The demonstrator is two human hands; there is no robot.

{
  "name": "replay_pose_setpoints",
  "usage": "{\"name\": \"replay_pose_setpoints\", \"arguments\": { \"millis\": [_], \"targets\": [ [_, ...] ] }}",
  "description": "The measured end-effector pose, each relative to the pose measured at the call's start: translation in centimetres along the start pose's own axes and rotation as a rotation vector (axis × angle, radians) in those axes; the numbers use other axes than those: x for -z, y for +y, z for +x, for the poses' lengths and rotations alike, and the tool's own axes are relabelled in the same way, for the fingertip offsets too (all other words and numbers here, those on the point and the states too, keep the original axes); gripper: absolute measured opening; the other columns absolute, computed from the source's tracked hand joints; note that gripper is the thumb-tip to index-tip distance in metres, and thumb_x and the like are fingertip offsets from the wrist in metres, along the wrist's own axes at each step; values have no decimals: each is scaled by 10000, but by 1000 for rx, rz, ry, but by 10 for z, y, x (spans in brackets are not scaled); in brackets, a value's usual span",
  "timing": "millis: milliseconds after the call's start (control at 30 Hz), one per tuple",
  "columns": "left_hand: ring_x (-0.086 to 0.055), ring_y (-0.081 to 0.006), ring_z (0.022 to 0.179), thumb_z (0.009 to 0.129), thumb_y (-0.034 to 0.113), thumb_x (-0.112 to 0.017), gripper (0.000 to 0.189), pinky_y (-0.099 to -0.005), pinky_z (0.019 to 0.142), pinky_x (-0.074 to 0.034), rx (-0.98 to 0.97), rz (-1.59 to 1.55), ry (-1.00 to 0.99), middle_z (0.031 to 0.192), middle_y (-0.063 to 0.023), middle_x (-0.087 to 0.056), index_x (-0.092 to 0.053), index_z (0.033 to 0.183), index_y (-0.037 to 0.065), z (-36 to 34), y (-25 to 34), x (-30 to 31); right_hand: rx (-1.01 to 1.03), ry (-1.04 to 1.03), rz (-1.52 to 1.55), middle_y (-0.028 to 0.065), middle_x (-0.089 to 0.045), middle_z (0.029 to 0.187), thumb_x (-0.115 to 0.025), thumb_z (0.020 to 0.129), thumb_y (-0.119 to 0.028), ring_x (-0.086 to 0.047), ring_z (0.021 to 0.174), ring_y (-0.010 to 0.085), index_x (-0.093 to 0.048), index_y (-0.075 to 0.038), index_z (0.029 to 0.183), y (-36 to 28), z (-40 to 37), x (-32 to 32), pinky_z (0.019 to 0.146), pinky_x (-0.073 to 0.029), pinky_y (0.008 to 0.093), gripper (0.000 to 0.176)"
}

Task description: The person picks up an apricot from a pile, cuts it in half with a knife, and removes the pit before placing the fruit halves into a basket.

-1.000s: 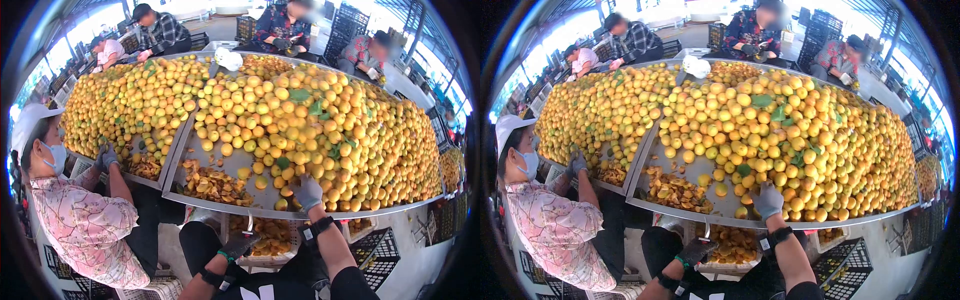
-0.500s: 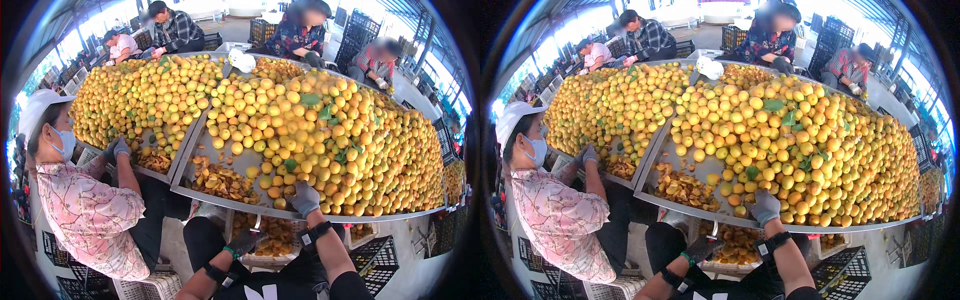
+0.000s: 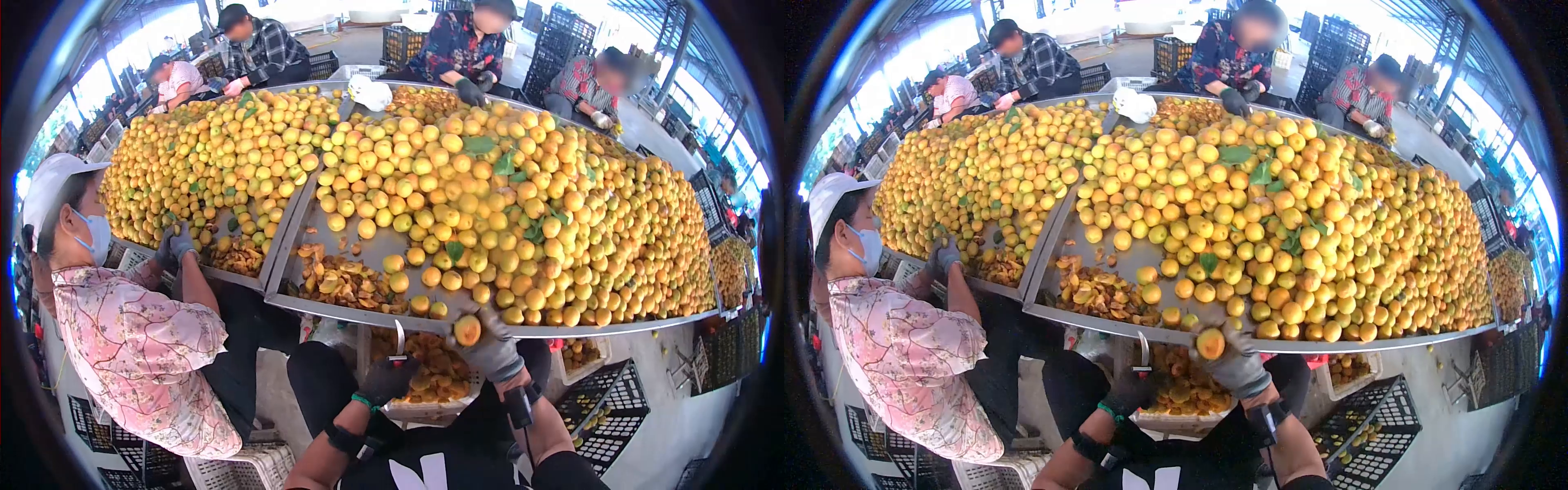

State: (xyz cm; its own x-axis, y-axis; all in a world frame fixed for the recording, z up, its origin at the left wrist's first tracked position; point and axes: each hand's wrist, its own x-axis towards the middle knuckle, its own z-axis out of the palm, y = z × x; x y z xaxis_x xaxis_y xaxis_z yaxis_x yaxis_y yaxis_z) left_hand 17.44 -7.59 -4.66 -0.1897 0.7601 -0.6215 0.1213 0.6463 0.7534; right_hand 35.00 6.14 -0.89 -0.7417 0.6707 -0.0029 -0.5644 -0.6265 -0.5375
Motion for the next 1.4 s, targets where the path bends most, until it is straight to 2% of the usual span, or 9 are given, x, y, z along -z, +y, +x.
{"name": "replay_pose_setpoints", "arguments": {
  "millis": [100, 300, 500, 633, 733, 833, 1000, 1100, 1400],
  "targets": [
    [-657, -361, 773, 875, 355, -639, 328, -437, 673, -512, -509, 259, 292, 803, -183, -663, -649, 1005, 55, -4, -12, -16, -206, -44, -768, 84, -607, 1128, -566, 955, -225, -588, 1005, 174, -529, -30, 1254, 9, -23, -3, 900, -467, 299, 359],
    [-679, -324, 815, 863, 268, -681, 376, -424, 697, -526, -623, 540, 127, 951, -193, -680, -606, 1140, 24, -20, 0, -21, -184, 47, -721, 90, -645, 1162, -563, 966, -162, -597, 1056, 161, -603, -15, 1213, 44, -61, 8, 940, -464, 273, 290],
    [-561, -99, 596, 901, 213, -640, 303, -254, 485, -432, -82, -142, -357, 763, -10, -586, -560, 1165, 88, -63, 26, -9, -401, 107, -330, 155, -573, 1234, -365, 1029, -240, -569, 1116, 212, -504, 14, 1282, 33, -72, 19, 1012, -436, 330, 384],
    [-502, -94, 552, 901, 213, -644, 286, -231, 469, -395, -16, -439, -246, 719, 16, -522, -550, 1140, 85, -53, 0, -14, -209, 83, -692, 174, -495, 1327, -371, 1012, -234, -513, 1217, 247, -434, 8, 1339, 38, -83, 29, 1065, -402, 373, 411],
    [-497, -89, 560, 901, 204, -641, 305, -228, 455, -377, -72, -599, -219, 713, 12, -516, -537, 1158, 75, -50, -7, -13, -245, 78, 178, 184, -417, 1402, -463, 970, -271, -428, 1310, 327, -384, -10, 1376, 31, -86, 27, 1067, -403, 421, 489],
    [-505, -74, 588, 896, 195, -649, 310, -215, 455, -366, -92, -667, -170, 737, 0, -529, -536, 1154, 64, -59, 4, -13, -219, 49, 3, 180, -438, 1387, -504, 961, -281, -443, 1294, 315, -389, -47, 1383, 20, -83, 13, 1047, -422, 386, 496],
    [-592, -273, 689, 865, 214, -689, 316, -374, 611, -483, -650, 193, 255, 802, -113, -578, -549, 1091, 42, -51, 11, -21, -278, 68, 200, 118, -520, 1288, -518, 978, -266, -569, 1097, 275, -396, -64, 1367, 10, -94, 22, 889, -472, 360, 455],
    [-586, -369, 868, 841, 217, -705, 324, -425, 766, -481, -573, 302, 228, 914, -167, -585, -549, 1053, 28, -61, 30, -25, -218, 86, 207, 109, -519, 1297, -558, 961, -261, -572, 1088, 260, -390, -74, 1375, 13, -107, 27, 855, -483, 341, 484],
    [-653, -357, 754, 801, 267, -734, 330, -438, 625, -518, -767, 714, 372, 848, -148, -649, -599, 1030, 70, -65, 47, -52, -61, 276, -68, 66, -586, 1197, -646, 910, -175, -619, 952, 175, -432, -66, 1327, -1, -140, 28, 778, -516, 263, 481]
  ]
}}
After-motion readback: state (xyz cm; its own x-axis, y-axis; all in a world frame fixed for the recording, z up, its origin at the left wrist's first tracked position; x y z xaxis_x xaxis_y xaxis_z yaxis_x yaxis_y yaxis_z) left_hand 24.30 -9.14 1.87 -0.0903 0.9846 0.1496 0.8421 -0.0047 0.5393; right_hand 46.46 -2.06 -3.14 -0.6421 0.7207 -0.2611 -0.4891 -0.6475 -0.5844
